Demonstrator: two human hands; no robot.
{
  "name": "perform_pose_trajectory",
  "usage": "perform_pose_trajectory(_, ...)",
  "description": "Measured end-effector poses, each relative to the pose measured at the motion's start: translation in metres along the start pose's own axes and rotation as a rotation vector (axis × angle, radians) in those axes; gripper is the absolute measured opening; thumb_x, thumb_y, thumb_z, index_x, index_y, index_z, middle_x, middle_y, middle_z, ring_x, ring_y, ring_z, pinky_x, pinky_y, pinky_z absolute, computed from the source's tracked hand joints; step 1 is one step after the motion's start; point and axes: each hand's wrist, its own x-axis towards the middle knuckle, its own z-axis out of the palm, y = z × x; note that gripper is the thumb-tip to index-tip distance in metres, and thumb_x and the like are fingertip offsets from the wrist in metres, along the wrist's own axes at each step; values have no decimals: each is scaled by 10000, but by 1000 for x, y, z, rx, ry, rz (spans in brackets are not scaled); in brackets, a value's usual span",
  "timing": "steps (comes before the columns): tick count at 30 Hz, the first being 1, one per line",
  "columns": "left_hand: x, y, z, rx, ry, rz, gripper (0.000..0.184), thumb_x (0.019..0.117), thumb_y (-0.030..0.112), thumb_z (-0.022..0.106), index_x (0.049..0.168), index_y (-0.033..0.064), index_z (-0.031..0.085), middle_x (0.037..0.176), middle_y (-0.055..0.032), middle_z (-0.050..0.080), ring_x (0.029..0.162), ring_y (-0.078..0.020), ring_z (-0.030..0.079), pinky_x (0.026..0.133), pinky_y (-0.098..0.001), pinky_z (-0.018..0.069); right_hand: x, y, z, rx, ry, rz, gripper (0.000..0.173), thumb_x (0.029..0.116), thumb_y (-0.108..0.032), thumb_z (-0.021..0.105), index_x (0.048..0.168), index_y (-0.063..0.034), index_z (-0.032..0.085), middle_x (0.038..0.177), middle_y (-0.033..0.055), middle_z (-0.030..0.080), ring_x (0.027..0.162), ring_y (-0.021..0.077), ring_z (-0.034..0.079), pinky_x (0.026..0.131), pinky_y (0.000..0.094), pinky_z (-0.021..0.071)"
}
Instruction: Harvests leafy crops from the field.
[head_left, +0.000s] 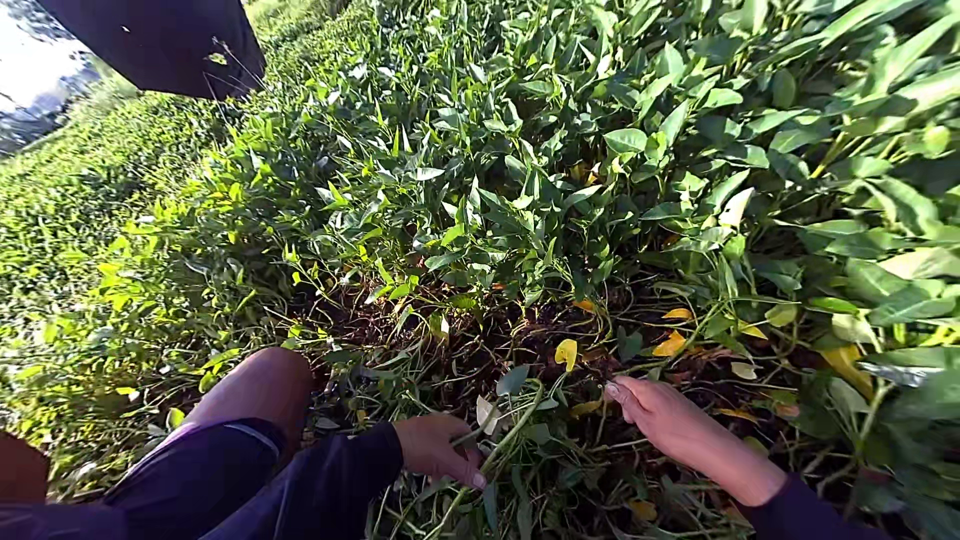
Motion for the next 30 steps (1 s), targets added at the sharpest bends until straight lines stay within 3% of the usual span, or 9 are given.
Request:
perform_pose_trajectory(5, 1, 19, 36, -211, -146, 114, 265, 1088, 280, 485, 1203, 62, 582, 880, -23, 677, 528, -18, 427, 493, -214, 351, 1, -62, 7, -268, -131, -111, 522, 1129, -406, 302, 1215, -2, 620, 1121, 237, 671, 1122, 405, 649, 961, 599, 495)
perform_pose_trajectory(9, -28, 35, 0, 186, -45, 145, 340, 1100, 270, 474, 1147, -11, 660, 901, -133, 695, 737, -222, 654, 751, -445, 554, 6, -65, 31, -348, -232, -63, 530, 1120, -411, 317, 1178, -2, 650, 1133, 255, 678, 1126, 438, 652, 924, 654, 503)
perform_pose_trajectory(12, -62, 35, -30, 366, 55, 76, 336, 1090, 298, 501, 1103, 16, 684, 856, -137, 686, 756, -271, 665, 779, -518, 543, -1, -54, 34, -399, -259, 108, 530, 1112, -412, 342, 1215, -1, 660, 1211, 274, 668, 1186, 466, 630, 947, 685, 490)
perform_pose_trajectory(15, -86, 3, -57, 159, 283, 244, 299, 1079, 304, 498, 1048, 73, 684, 804, -26, 685, 670, -138, 642, 671, -370, 561, -16, -20, 12, -98, -61, -42, 515, 1118, -421, 340, 1214, -10, 636, 1039, 231, 677, 1007, 390, 673, 906, 595, 521)
perform_pose_trajectory(17, -87, -13, -61, -98, 501, 346, 275, 1070, 281, 462, 1022, 103, 666, 775, 30, 678, 603, -59, 597, 567, -252, 507, -32, -2, -17, 285, 277, -152, 511, 1083, -449, 424, 1353, -48, 591, 882, 106, 668, 722, 228, 641, 710, 435, 557)
perform_pose_trajectory(20, -75, -14, -56, -351, 717, 440, 281, 1067, 272, 414, 1012, 130, 650, 748, 51, 654, 596, -49, 611, 557, -213, 526, -38, 19, -82, 745, 783, -134, 486, 1096, -411, 438, 1475, -109, 447, 750, 25, 696, 449, 37, 444, 422, 211, 356)
perform_pose_trajectory(23, -69, 6, -50, -429, 686, 449, 292, 1088, 266, 374, 1036, 117, 619, 774, -3, 672, 654, -126, 675, 599, -276, 584, -6, 61, -141, 1027, 648, 4, 651, 1070, -632, 263, 1500, -151, 351, 708, 38, 673, 395, 3, 372, 373, 158, 301)
perform_pose_trajectory(25, -69, 22, -50, -436, 628, 460, 287, 1097, 258, 358, 1033, 96, 586, 745, -54, 700, 631, -185, 720, 567, -321, 621, 18, 73, -144, 992, 518, 41, 727, 1035, -703, 235, 1368, -98, 462, 705, 50, 661, 404, 30, 382, 391, 183, 318)
perform_pose_trajectory(30, -68, 58, -58, -193, 897, 585, 293, 1054, 321, 454, 1069, 145, 688, 658, 0, 627, 477, -101, 544, 430, -227, 448, -2, 6, -37, 570, 489, -209, 501, 1053, -503, 479, 1169, -50, 658, 805, 79, 682, 547, 154, 599, 546, 357, 544)
